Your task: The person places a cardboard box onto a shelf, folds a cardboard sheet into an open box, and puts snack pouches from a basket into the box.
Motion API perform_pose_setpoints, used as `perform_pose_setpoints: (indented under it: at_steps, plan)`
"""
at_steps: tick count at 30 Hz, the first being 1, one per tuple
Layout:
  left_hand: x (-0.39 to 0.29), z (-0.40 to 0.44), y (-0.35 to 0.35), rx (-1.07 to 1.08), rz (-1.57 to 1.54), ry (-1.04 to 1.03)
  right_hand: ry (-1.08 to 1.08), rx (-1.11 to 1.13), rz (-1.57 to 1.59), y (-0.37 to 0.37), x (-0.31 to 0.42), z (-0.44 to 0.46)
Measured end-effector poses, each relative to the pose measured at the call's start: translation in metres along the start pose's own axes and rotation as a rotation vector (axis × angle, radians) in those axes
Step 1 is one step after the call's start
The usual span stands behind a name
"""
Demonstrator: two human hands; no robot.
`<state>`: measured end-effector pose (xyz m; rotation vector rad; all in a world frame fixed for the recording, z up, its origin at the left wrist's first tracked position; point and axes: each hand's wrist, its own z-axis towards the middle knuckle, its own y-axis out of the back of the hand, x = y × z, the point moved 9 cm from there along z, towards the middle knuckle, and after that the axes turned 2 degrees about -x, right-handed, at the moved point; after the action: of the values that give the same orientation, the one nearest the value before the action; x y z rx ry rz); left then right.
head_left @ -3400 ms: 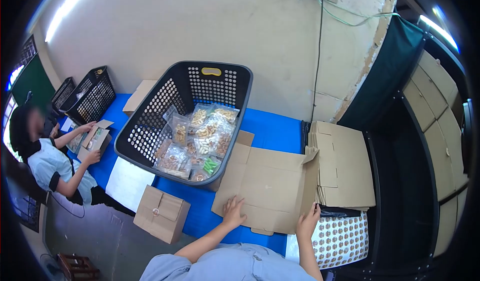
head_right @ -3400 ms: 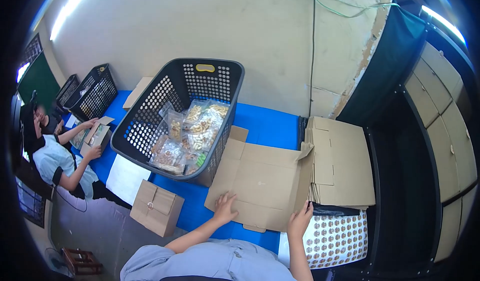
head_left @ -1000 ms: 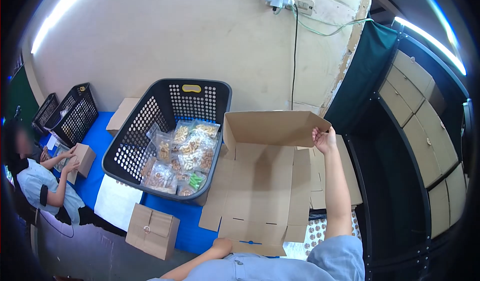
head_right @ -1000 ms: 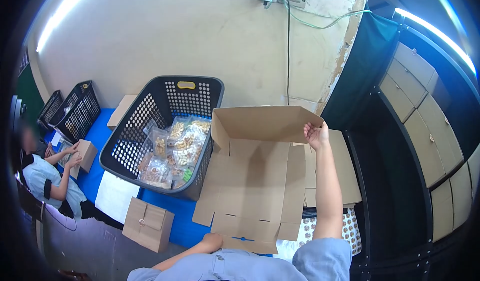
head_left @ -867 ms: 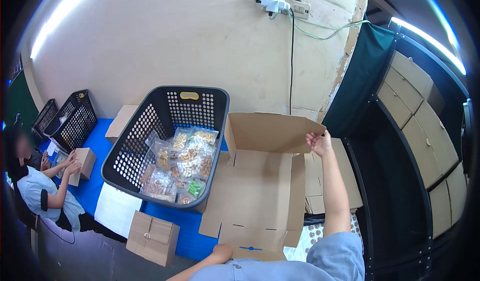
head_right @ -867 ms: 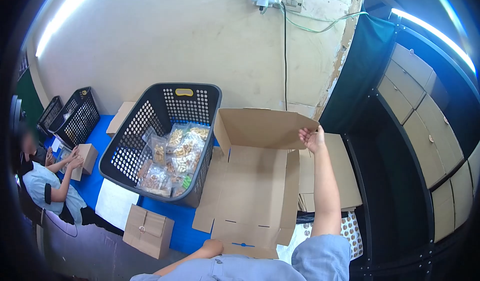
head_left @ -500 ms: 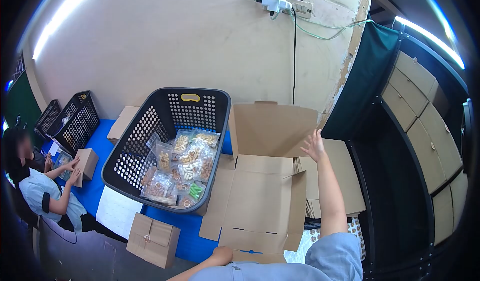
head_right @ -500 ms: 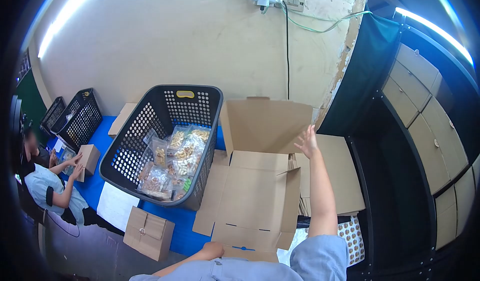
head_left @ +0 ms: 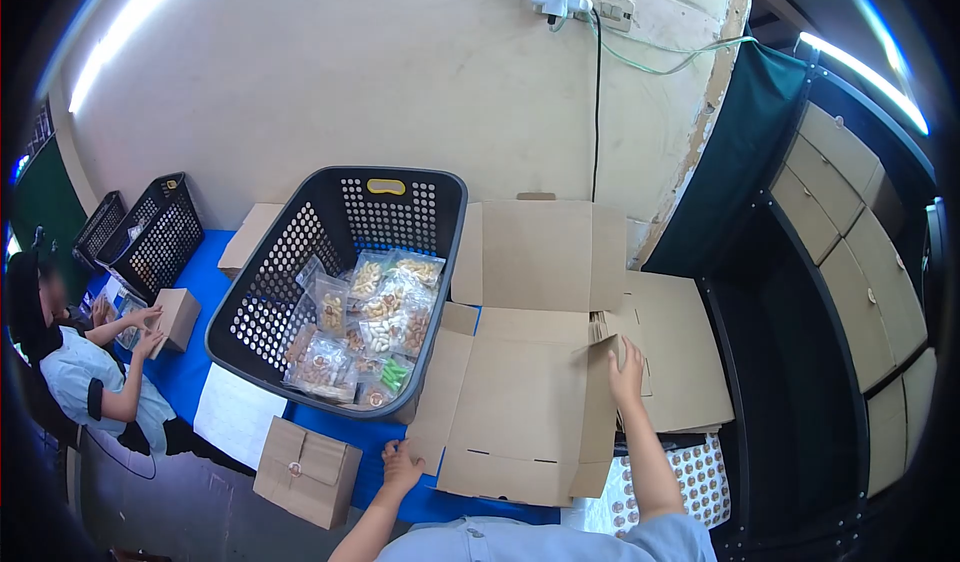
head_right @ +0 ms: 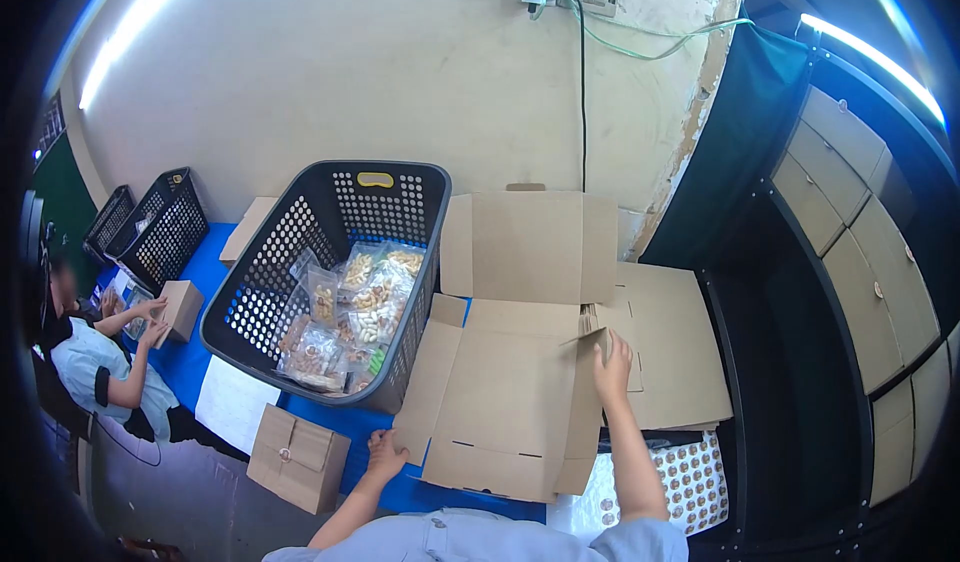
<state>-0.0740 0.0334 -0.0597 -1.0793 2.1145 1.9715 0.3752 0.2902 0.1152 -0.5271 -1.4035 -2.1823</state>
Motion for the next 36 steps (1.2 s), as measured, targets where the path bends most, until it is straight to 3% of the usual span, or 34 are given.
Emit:
perform_pose_setpoints:
  at_steps: [2,5,9,11,12,14,15,19,20,22,28,29,34,36]
  plan:
    - [0.002,0.001,0.001,-0.062,-0.04,0.002,-0.022,-0.082,0.019,0.014,0.001,-0.032]
    - [-0.003,0.0,-0.001,0.008,-0.078,0.101,-0.014,0.029,0.02,0.016,0.006,-0.076]
    - [-0.018,-0.002,0.012,0.086,0.031,0.052,-0.087,0.111,0.085,0.029,0.027,-0.125]
    - [-0.009,0.003,0.01,0.006,-0.238,-0.004,-0.162,0.24,0.163,0.017,0.026,-0.157]
    - [-0.006,0.003,0.006,0.009,-0.22,-0.011,-0.177,0.234,0.175,0.014,0.025,-0.173]
    - [-0.016,-0.001,-0.009,0.095,-0.451,-0.089,-0.196,0.481,0.013,-0.007,0.025,-0.207]
    - [-0.024,-0.008,-0.001,0.0,-0.427,-0.134,-0.21,0.481,0.012,-0.005,0.029,-0.215]
    - [-0.065,-0.033,0.011,0.082,-0.304,-0.153,-0.235,0.429,-0.117,0.003,0.046,-0.236]
    - [-0.079,-0.04,0.016,0.037,-0.305,-0.239,-0.24,0.433,-0.121,-0.004,0.038,-0.241]
    - [-0.096,-0.053,0.022,-0.005,-0.306,-0.323,-0.257,0.349,0.055,-0.011,0.021,-0.242]
    - [-0.128,-0.068,0.059,-0.018,-0.255,-0.49,-0.276,0.265,0.149,0.002,-0.001,-0.229]
    - [-0.131,-0.07,0.058,0.034,-0.173,-0.501,-0.175,0.164,0.132,0.011,0.002,-0.227]
    - [-0.137,-0.085,0.052,0.077,-0.019,-0.577,-0.154,0.264,-0.015,0.009,0.004,-0.242]
    - [-0.138,-0.092,0.053,0.136,-0.001,-0.512,-0.137,0.309,-0.087,0.015,0.015,-0.246]
